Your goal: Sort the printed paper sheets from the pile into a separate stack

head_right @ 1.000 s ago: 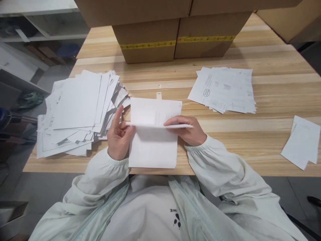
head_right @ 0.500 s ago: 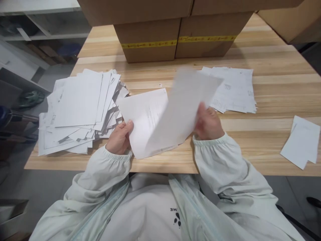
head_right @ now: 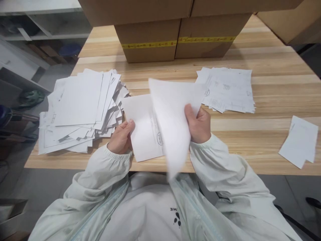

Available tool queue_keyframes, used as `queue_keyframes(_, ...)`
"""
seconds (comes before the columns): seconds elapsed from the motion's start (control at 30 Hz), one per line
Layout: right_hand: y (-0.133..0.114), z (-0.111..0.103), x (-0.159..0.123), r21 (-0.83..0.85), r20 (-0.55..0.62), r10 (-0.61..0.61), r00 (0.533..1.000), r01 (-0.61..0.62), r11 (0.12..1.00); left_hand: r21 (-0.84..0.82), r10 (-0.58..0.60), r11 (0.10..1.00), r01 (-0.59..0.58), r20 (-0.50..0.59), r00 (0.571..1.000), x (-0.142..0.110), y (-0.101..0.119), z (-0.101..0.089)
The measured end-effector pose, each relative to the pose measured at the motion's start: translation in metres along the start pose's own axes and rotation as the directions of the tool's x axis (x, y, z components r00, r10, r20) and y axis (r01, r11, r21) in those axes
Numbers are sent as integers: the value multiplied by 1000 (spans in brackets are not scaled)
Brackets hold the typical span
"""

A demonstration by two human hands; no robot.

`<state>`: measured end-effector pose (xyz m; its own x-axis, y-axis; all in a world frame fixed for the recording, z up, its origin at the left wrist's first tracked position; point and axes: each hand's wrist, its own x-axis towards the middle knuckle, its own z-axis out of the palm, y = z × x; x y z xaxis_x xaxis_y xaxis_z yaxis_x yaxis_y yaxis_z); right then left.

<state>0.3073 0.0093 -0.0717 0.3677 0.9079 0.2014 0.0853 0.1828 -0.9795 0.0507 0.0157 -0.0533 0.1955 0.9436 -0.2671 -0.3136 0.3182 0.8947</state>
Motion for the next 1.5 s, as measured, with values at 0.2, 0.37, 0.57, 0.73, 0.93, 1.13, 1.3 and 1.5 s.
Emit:
queue_keyframes(0.2,-20,30,-28,-235,-90,-75,993,52,971,143,76,986,-89,92,993,-3,-7,4)
queue_keyframes(0.37,-22,33,-30,-232,-37,-92,995,81,969,173,64,981,-88,139,988,-5,-6,3)
queue_keyframes(0.57,-23,28,-11,109,60,-69,996,62,992,260,361,889,-376,105,926,-7,8,10)
queue_keyframes(0.73,-39,27,-13,151,-2,-211,977,209,966,320,575,714,-623,239,782,-9,39,30)
queue_keyframes(0.93,-37,30,-15,211,-39,-339,940,339,917,301,619,675,-674,266,739,2,29,29)
queue_keyframes(1.13,-32,30,-19,59,-55,-280,959,283,957,249,627,704,-665,222,747,5,15,28)
queue_keyframes(1.3,-37,25,-20,34,-35,-297,954,298,954,264,609,719,-643,205,766,1,17,33)
queue_keyframes(1.5,-56,22,-24,-143,-22,-340,940,334,932,324,689,641,-696,157,707,-15,17,50)
